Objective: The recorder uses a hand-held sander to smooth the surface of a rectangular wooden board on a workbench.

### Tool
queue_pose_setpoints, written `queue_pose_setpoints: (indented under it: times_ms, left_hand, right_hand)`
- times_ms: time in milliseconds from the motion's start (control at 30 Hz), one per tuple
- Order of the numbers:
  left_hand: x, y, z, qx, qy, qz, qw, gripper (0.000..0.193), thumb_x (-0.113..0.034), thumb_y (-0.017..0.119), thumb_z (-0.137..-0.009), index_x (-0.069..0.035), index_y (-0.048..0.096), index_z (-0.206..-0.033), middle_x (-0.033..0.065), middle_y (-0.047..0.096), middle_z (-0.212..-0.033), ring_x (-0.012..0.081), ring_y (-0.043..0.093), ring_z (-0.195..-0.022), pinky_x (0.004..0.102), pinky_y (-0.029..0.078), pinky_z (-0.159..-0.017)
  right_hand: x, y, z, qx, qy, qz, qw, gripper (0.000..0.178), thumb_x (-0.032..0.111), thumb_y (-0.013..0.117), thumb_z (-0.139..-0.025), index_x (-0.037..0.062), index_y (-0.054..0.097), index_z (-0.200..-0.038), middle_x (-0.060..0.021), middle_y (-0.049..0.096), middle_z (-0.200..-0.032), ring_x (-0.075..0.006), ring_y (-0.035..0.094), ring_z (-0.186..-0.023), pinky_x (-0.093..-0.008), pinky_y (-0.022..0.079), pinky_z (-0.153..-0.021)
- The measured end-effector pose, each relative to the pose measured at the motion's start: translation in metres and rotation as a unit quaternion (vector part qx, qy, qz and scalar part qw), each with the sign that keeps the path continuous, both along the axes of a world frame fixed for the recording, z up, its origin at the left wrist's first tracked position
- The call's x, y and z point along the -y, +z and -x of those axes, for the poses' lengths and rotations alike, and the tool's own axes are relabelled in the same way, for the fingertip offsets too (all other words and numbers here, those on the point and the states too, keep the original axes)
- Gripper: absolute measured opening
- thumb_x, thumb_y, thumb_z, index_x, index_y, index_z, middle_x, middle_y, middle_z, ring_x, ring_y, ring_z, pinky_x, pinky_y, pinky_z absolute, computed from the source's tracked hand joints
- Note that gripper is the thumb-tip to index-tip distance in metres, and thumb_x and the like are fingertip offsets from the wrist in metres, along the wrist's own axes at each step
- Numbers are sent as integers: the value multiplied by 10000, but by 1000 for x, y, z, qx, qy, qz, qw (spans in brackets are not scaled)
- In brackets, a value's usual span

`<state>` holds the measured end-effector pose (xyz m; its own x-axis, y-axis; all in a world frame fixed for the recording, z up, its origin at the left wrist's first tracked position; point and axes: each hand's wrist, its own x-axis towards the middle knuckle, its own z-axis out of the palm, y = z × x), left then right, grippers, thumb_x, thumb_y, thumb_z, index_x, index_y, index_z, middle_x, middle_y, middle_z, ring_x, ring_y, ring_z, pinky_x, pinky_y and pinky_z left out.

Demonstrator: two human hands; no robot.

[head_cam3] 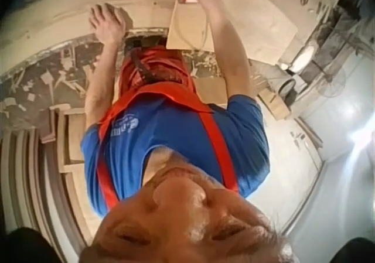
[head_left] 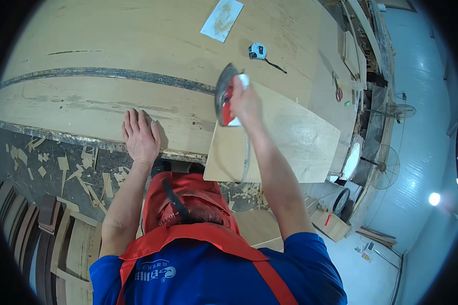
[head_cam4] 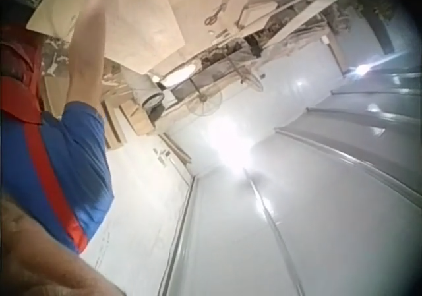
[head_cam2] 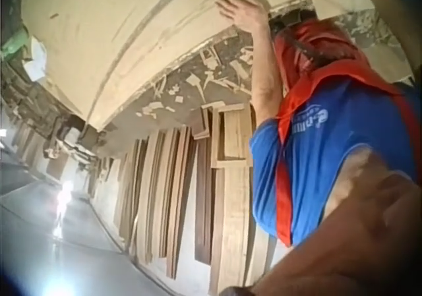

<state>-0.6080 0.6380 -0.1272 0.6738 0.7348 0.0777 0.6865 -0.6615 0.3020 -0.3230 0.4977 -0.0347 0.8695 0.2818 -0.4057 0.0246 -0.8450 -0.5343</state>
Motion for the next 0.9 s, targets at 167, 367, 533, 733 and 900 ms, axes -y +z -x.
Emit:
queue_pose_setpoints:
  times_ms: [167, 367, 533, 733, 900]
  left_hand:
    - [0, -4, 2, 14, -8, 7, 1000, 540, -325, 563, -1036, -31, 482, -1482, 232, 439, -1583, 386, 334, -1534, 551, 257, -1243]
    - [0, -6, -1, 9, -8, -6, 1000, 536, -338, 557, -1041, -47, 485, -1486, 220, 453, -1573, 375, 332, -1536, 549, 255, -1246]
    - [2, -13, 1, 5, -6, -14, 1000, 530, -346, 555, -1043, -51, 495, -1480, 218, 455, -1569, 372, 332, -1535, 545, 256, -1245]
    - [1, -14, 4, 0, -5, -31, 1000, 517, -358, 544, -1048, -53, 515, -1464, 205, 459, -1570, 373, 344, -1524, 533, 254, -1246]
    - [2, -20, 0, 4, -10, -37, 999, 510, -370, 525, -1056, -65, 521, -1464, 195, 463, -1570, 373, 345, -1523, 528, 258, -1244]
  right_hand:
    - [9, -30, 10, 119, 124, 37, 984, 741, 580, 419, -1066, -112, 662, -960, -211, 685, -641, -302, 690, -504, -417, 564, -553]
    - [-22, 22, -56, 14, 42, 33, 998, 780, 577, 418, -1068, -88, 674, -750, -202, 648, -555, -288, 705, -512, -422, 577, -569]
    - [2, 11, -17, 12, 147, 79, 986, 772, 583, 403, -1069, -94, 684, -823, -242, 676, -637, -330, 713, -554, -444, 587, -610]
    - [49, 34, 106, 24, 192, 89, 977, 645, 527, 484, -1062, -82, 685, -992, -336, 712, -924, -479, 718, -874, -529, 576, -761]
    - [87, 31, 184, -23, 178, 81, 980, 556, 474, 558, -1046, -68, 685, -1043, -342, 707, -947, -506, 706, -922, -545, 568, -802]
